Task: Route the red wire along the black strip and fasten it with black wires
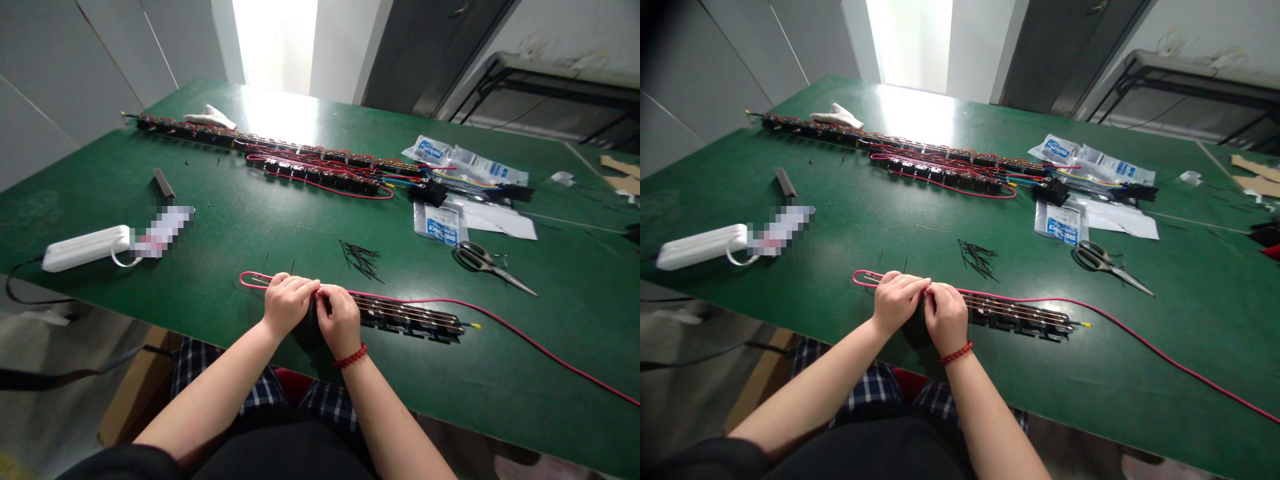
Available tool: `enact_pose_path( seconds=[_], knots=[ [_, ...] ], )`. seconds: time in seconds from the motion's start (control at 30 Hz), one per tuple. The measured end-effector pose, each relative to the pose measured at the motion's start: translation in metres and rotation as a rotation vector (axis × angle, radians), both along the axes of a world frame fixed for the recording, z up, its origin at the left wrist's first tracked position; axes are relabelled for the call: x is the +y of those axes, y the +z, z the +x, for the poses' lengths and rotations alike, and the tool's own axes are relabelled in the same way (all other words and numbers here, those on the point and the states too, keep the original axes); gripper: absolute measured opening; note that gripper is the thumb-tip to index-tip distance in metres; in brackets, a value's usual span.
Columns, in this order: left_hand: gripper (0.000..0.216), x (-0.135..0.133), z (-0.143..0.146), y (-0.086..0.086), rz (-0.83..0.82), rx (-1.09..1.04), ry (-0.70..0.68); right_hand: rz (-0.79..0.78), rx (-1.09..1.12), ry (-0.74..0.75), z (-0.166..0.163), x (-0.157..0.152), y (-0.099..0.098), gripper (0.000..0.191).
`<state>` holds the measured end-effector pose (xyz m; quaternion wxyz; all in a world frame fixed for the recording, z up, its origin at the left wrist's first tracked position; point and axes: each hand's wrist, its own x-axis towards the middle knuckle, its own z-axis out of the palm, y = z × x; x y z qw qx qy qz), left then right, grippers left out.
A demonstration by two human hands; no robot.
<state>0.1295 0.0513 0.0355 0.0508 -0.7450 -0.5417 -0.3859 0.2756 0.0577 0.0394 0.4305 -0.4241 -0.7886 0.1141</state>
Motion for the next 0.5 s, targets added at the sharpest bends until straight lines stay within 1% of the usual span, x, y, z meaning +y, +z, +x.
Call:
enact_pose_path(
  seconds=[0.5],
  knots=[
    [0.021,-0.0008,0.0005,0.0015,-0.005,-0.029,-0.028,0.013,-0.031,-0.032,-0.0014,-0.0005,0.0006,0.007]
  ],
)
